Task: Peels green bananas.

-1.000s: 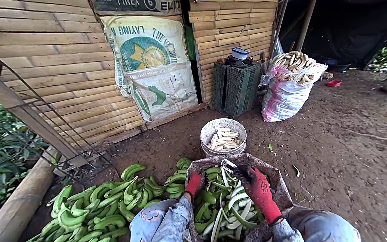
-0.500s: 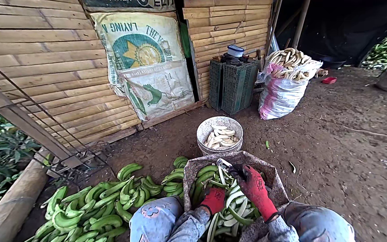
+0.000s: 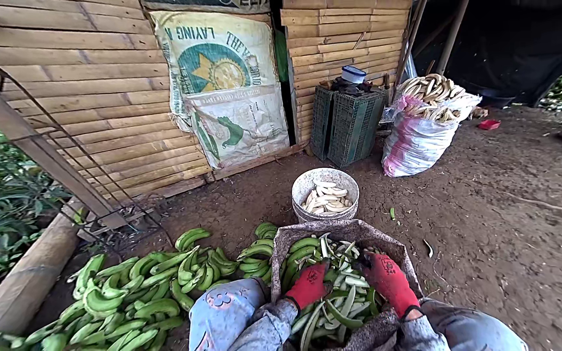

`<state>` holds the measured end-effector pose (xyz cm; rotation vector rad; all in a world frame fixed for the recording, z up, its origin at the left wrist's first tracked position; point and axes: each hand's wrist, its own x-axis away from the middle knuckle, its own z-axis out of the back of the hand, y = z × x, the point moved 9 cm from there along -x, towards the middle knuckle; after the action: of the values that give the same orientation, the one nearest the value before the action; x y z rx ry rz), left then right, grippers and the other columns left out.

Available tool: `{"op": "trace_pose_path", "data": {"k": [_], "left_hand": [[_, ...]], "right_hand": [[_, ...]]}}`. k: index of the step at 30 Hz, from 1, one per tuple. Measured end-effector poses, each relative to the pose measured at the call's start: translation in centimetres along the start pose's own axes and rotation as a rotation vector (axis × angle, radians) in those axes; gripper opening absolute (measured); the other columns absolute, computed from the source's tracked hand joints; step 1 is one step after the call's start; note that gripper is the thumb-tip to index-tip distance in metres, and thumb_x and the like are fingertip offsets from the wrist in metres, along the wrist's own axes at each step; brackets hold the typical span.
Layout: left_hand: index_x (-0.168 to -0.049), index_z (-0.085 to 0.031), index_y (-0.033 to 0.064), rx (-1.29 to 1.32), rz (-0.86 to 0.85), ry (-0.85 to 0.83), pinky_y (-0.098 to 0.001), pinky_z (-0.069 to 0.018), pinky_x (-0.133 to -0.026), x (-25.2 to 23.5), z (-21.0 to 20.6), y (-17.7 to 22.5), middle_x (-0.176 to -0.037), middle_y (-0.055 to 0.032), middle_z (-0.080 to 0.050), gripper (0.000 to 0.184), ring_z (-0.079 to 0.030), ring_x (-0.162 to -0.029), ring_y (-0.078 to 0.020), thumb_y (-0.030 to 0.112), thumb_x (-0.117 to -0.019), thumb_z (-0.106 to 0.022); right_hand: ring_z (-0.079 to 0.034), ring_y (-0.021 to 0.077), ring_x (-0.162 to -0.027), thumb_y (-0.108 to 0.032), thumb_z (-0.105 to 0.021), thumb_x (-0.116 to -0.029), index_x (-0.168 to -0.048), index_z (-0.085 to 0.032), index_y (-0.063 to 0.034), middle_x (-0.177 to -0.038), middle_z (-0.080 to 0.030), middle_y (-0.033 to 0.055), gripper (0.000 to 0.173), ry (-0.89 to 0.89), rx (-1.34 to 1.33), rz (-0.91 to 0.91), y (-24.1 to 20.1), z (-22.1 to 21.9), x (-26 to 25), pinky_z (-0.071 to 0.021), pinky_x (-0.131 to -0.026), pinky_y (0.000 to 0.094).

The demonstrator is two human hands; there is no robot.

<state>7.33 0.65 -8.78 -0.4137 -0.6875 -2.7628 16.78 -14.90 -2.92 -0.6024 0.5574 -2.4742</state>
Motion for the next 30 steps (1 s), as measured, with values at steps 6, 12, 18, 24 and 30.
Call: {"op": "trace_pose_path", "data": {"k": [6,12,18,24,30], "left_hand": [[-0.132,-0.059,-0.0017,0.826,0.016,0.627,-0.0336,-0.0506,-0.099,2.1,11.8,-0.4,-0.123,-0.0166,-0.066,0.042,-0.064,-0.111,-0.0172,0.021,-0.0978,-0.068],[-0.121,-0.058,0.0003,1.509,-0.011,0.514,-0.0300,-0.0548,-0.056,4.1,13.2,-1.5,-0.089,-0.0109,-0.068,0.039,-0.064,-0.065,-0.0167,0.023,-0.1125,-0.028],[-0.120,-0.060,0.0011,1.828,-0.136,0.531,-0.0286,-0.0549,-0.053,3.0,12.3,-2.1,-0.087,-0.0111,-0.066,0.033,-0.063,-0.062,-0.0160,0.024,-0.1106,-0.039],[-0.130,-0.056,-0.0008,1.571,-0.251,0.583,-0.0261,-0.0568,-0.071,3.4,12.5,0.2,-0.097,-0.0060,-0.067,0.038,-0.065,-0.078,-0.0102,0.016,-0.1096,-0.029],[-0.132,-0.059,-0.0039,1.217,-0.279,0.614,-0.0269,-0.0538,-0.092,4.6,13.0,1.1,-0.117,-0.0111,-0.068,0.036,-0.065,-0.100,-0.0101,0.012,-0.1078,-0.037]], "right_hand": [[-0.066,0.0366,-0.114,-0.040,-0.058,-0.1018,-0.118,-0.072,-0.0095,-0.117,-0.071,0.0181,0.037,-0.291,0.105,0.049,-0.5,-10.2,-0.9,-0.0485,-0.097,0.0610],[-0.063,0.0390,-0.123,-0.033,-0.055,-0.1027,-0.121,-0.071,-0.0057,-0.127,-0.069,0.0203,0.037,-0.080,0.210,-0.201,3.7,-6.1,-3.8,-0.0469,-0.101,0.0612],[-0.069,0.0328,-0.106,-0.034,-0.059,-0.1014,-0.119,-0.072,-0.0139,-0.110,-0.073,0.0136,0.030,0.040,0.014,0.089,-3.0,-0.6,-0.2,-0.0517,-0.094,0.0569],[-0.072,0.0217,-0.099,-0.029,-0.068,-0.0907,-0.116,-0.075,-0.0089,-0.107,-0.075,0.0100,0.033,0.442,-0.242,0.690,-9.4,5.2,3.7,-0.0581,-0.089,0.0425],[-0.071,0.0384,-0.098,-0.024,-0.071,-0.0860,-0.117,-0.074,-0.0096,-0.107,-0.072,0.0191,0.034,0.513,-0.030,0.731,-9.5,1.4,2.5,-0.0577,-0.082,0.0548]]}}
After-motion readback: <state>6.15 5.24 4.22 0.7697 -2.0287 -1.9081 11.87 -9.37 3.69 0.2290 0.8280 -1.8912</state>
